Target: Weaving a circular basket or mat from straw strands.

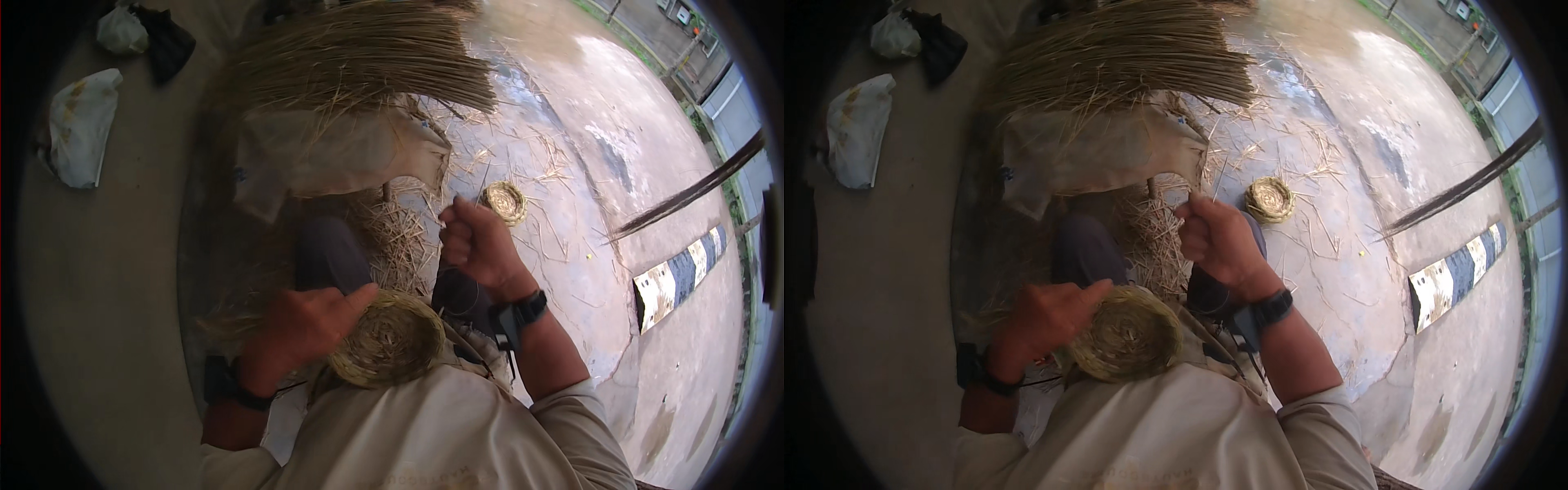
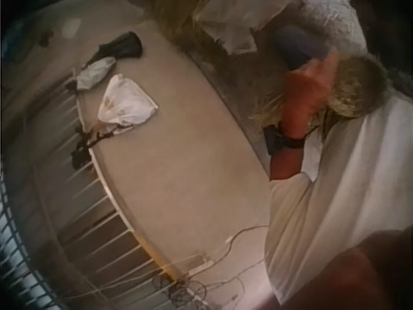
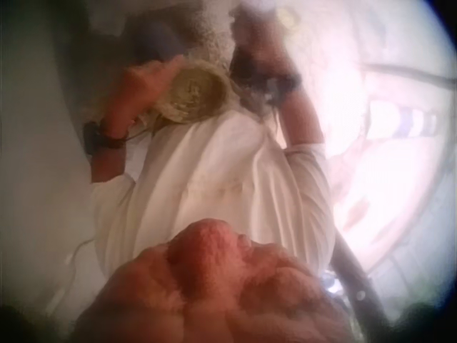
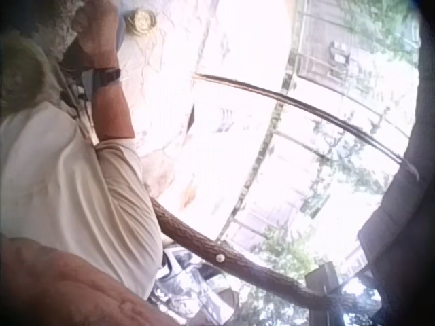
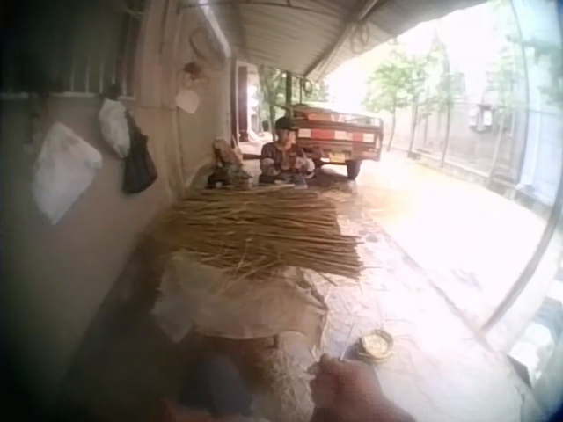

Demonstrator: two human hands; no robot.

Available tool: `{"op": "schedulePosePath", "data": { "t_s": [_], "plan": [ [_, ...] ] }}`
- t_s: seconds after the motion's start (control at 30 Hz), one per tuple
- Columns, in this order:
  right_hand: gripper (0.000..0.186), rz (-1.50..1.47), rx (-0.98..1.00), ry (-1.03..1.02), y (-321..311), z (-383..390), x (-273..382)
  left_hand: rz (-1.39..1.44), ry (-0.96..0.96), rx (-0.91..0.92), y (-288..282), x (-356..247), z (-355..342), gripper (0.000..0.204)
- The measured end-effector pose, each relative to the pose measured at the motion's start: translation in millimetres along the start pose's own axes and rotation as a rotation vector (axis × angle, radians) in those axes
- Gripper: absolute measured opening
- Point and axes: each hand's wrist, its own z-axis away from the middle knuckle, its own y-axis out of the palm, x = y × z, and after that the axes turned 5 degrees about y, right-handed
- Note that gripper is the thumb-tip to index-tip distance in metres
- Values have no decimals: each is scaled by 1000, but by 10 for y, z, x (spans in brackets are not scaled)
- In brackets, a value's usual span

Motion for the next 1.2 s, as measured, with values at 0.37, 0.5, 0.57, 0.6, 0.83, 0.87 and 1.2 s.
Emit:
{"op": "schedulePosePath", "data": {
  "t_s": [0.37, 0.5, 0.57, 0.6, 0.83, 0.87, 1.2],
  "plan": [
    [34, 168, -193, -59, 183, 497, -260, 229, -304, 10, 94, -94, 261, 32],
    [31, -36, -157, -250, 212, 254, -138, 283, -288, -75, 189, -135, 174, 33],
    [28, -28, -91, -342, 485, 33, -115, 281, -275, -90, 237, -129, 181, 32],
    [26, 30, -32, -367, 694, -60, -126, 265, -268, -90, 242, -121, 175, 31],
    [16, 1403, 989, -587, 1474, 149, -1058, 305, -293, -92, 296, -50, 227, 37],
    [16, 1282, 945, -534, 1321, 174, -1177, 349, -309, -130, 328, -17, 221, 38],
    [20, 1274, 828, -114, 1121, 314, -1001, 503, -426, -66, 321, 33, 198, 30]
  ]
}}
